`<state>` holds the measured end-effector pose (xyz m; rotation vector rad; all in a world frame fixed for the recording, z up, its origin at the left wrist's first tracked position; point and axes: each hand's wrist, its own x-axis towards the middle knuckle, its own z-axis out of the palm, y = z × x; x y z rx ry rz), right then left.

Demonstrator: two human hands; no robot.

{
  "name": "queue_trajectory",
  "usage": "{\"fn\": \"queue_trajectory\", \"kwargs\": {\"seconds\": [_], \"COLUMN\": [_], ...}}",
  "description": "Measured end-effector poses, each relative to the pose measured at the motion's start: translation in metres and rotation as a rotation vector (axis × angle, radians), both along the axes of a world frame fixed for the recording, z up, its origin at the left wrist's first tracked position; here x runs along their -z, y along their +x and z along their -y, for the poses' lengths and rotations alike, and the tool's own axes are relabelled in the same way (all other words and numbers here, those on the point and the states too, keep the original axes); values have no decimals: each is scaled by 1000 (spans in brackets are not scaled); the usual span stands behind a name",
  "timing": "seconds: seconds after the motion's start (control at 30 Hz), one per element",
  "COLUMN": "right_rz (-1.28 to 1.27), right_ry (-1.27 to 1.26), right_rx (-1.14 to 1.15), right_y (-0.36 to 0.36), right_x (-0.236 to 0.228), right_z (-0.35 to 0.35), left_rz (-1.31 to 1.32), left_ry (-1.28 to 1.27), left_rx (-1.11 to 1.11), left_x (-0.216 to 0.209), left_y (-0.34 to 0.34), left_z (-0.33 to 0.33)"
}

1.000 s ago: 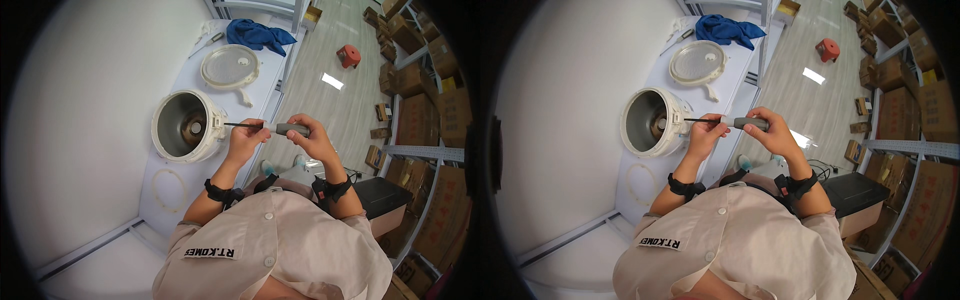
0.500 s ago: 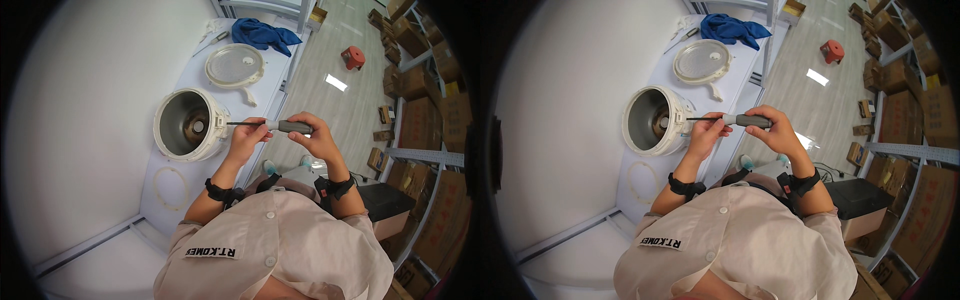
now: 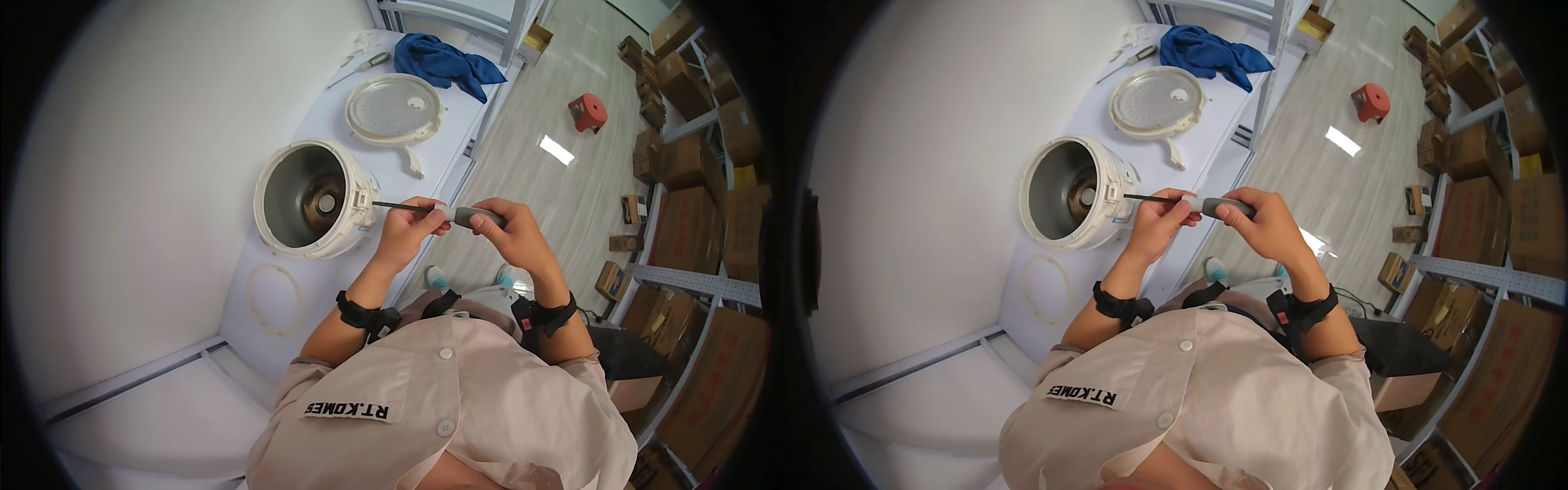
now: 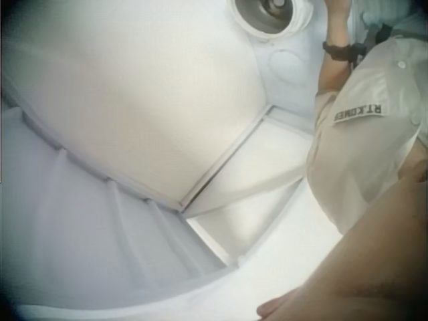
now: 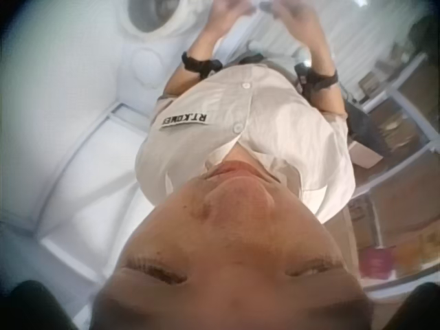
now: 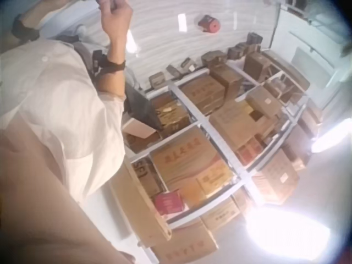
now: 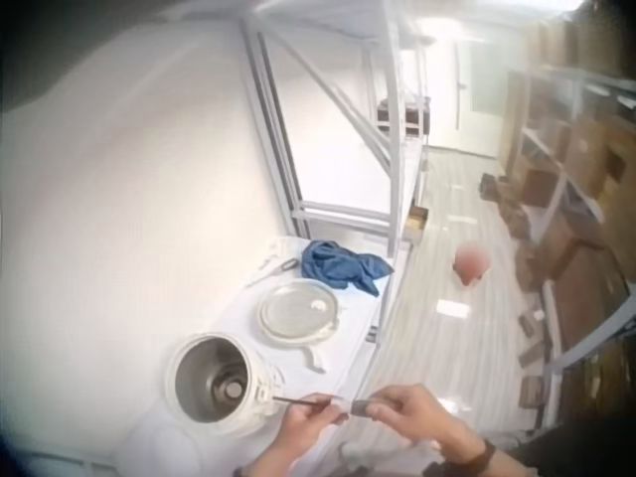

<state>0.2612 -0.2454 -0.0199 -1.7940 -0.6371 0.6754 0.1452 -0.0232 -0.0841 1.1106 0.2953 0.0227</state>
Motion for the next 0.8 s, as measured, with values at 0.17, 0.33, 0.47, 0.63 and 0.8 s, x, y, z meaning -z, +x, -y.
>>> {"fn": "queue_trajectory", "kwargs": {"seconds": [0.17, 0.33, 0.47, 0.63, 0.8], "right_rz": [110, 306, 391, 129, -367], "right_ry": [91, 299, 331, 382, 176], "right_rx": [-1, -55, -64, -10, 8], "right_y": [1, 7, 8, 8, 21], "right_x": [-1, 11, 9, 6, 13], "right_z": [0, -4, -7, -7, -5], "left_rz": [23, 29, -7, 23, 4], "left_ry": [-5, -130, -117, -148, -94], "left_rx": [-30, -46, -55, -52, -48], "left_x": [0, -9, 2, -1, -2], "left_y": [-1, 2, 4, 5, 4], "left_z": [1, 6, 5, 4, 5]}}
